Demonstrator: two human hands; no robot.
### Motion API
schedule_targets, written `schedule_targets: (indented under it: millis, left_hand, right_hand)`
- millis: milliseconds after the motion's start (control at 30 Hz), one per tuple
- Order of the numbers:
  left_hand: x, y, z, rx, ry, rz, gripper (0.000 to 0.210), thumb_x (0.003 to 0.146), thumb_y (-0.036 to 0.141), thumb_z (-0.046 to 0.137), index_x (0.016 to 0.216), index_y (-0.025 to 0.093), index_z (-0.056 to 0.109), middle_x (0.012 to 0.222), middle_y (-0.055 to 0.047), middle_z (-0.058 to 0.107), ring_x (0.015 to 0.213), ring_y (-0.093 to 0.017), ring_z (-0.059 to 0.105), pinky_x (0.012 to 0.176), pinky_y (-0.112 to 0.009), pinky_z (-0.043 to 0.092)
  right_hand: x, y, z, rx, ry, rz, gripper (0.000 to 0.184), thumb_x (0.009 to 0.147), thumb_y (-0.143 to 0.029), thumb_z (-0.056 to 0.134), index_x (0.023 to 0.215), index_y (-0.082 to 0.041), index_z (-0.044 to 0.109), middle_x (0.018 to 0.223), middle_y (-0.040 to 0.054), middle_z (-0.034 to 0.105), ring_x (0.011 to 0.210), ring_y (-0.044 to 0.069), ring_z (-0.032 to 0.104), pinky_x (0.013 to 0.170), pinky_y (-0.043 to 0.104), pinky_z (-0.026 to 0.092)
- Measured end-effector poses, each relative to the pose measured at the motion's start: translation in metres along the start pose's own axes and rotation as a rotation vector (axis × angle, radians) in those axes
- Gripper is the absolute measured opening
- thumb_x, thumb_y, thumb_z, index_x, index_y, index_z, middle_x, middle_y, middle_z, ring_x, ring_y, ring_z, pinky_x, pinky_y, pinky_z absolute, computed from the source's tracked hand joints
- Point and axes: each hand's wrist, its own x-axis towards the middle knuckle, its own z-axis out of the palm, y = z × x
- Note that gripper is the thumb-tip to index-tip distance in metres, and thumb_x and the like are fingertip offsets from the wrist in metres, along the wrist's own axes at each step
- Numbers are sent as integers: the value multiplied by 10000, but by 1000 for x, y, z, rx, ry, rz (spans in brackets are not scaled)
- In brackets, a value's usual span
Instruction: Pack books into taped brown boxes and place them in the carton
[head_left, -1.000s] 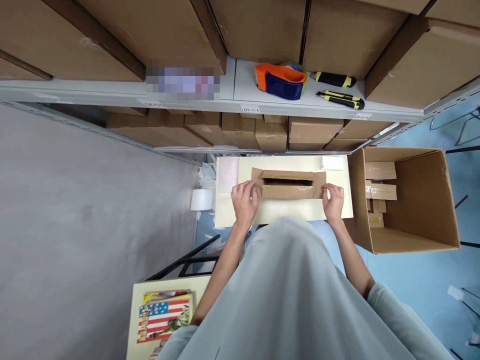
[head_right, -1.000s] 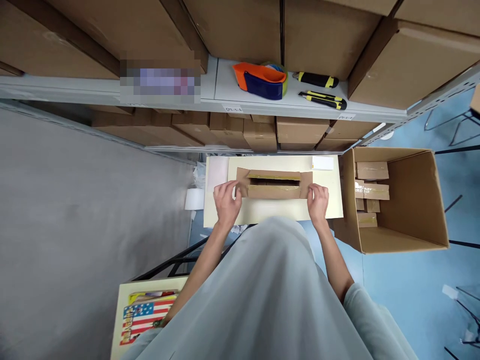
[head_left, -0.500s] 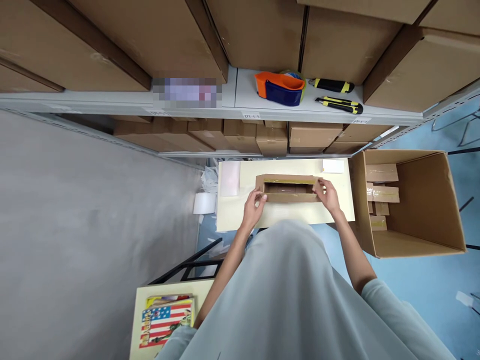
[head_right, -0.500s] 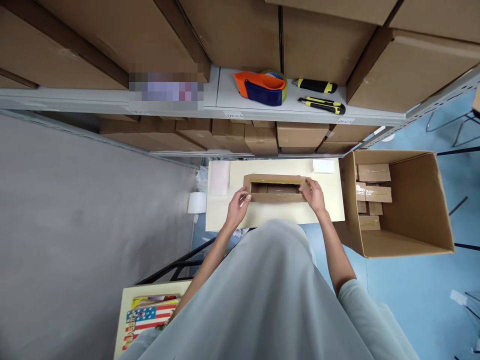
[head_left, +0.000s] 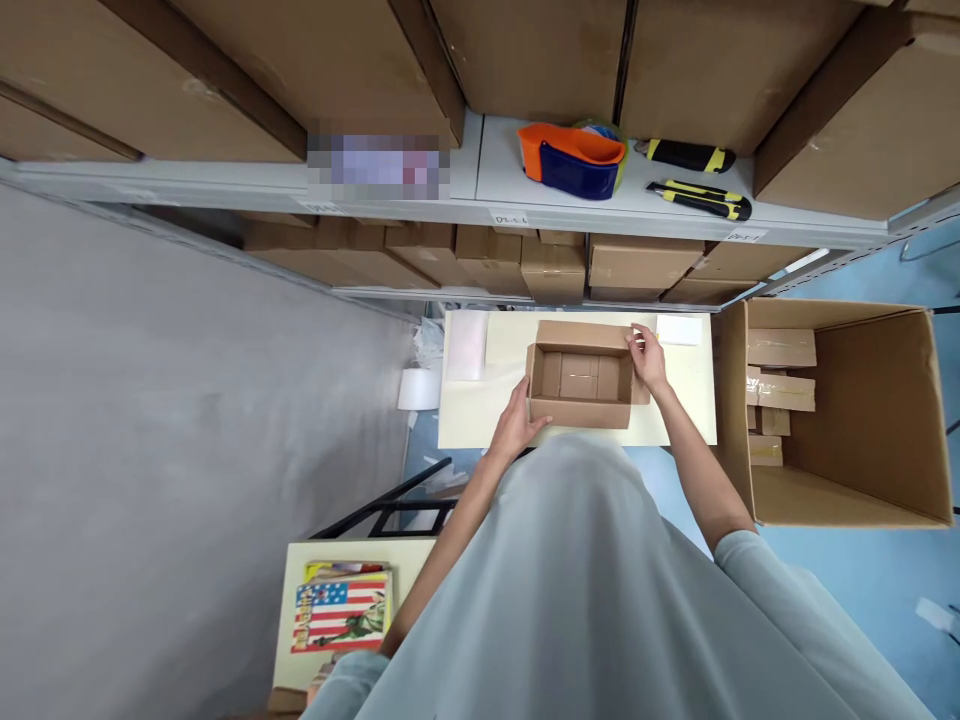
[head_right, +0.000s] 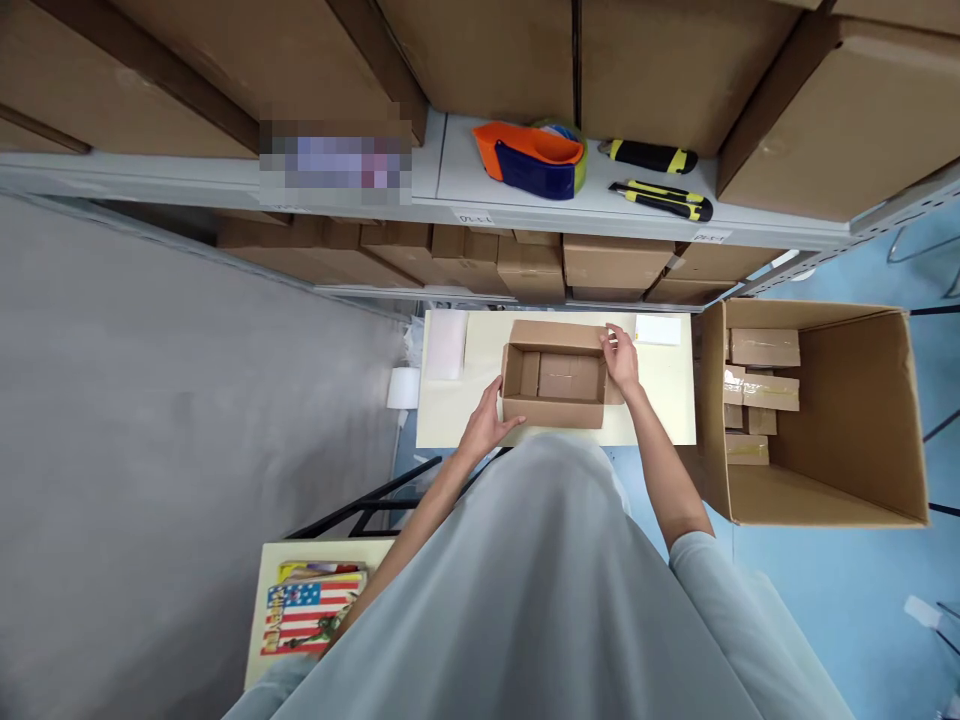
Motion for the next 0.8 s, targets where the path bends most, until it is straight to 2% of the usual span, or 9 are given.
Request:
schedule_targets:
  millis: [100,167,233,333,467,533,633,733,800]
  left_hand:
    - [7,-1,12,-1,32,-43,919,866,285,857,1654,256,383,1647,-169,539,1510,-354,574,1233,-509,513]
    - [11,-1,15,-15,55,-68,883,871,270,857,1633,258,412,1585,-159,593,1424,-346,646,1180,-502,557]
    - [12,-1,15,-30,66,-68,878,867,276,869,1623,256,422,1564,-154,605,1403,-338,660,1171,-493,564]
    - [10,-1,9,-43,41,-32,897,870,329,882,1631,241,416,1613,-163,562,1482,-344,595,1227,-494,520]
    - [4,-5,-13,-67,13,21,863,886,430,877,1616,242,457,1642,-160,547,1541,-353,536,1275,-502,473]
    - [4,-11,-29,-94,45,29,776,920,465,842,1585,259,499,1601,-144,589,1465,-334,608,1223,-487,524]
    - [13,-32,-59,-133,156,-2,606,998,472,746,1529,256,548,1524,-142,639,1231,-280,734,1035,-439,632]
    - [32,-68,-90,-133,268,-59,471,1043,433,674,1461,235,592,1444,-148,677,1113,-254,754,947,-418,652]
    - [48,-98,-107,-114,318,-111,418,1045,403,660,1418,219,619,1408,-157,693,1128,-267,747,965,-431,646]
  right_hand:
    - [3,4,9,-66,-40,20,683,1134,-559,196,1149,-175,761,1311,196,743,1231,284,693,1117,415,515]
    - [3,5,11,-89,-77,55,791,1143,-564,91,1084,-172,775,1286,196,763,1254,283,691,1150,412,494]
    - [3,5,9,-122,-97,40,850,1141,-594,56,1089,-162,787,1281,193,775,1246,280,697,1161,411,487]
    - [3,2,2,-219,-84,-66,878,1139,-621,66,1147,-145,804,1305,197,776,1271,289,682,1189,445,470]
    - [2,-15,-9,-347,18,-206,835,1145,-603,122,1225,-126,803,1399,229,729,1359,333,630,1219,558,443]
    - [0,-35,-10,-373,103,-267,752,1149,-581,203,1221,-131,801,1450,239,689,1408,358,592,1228,604,425]
    - [-5,-84,-2,-364,197,-367,550,1141,-517,371,1233,-176,793,1523,213,627,1483,370,523,1244,633,406]
    - [-13,-147,29,-306,178,-457,403,1128,-442,463,1266,-231,778,1536,173,616,1463,355,542,1237,633,420]
    - [-17,-186,65,-238,73,-488,368,1128,-411,471,1261,-250,774,1470,153,665,1403,334,599,1214,591,462]
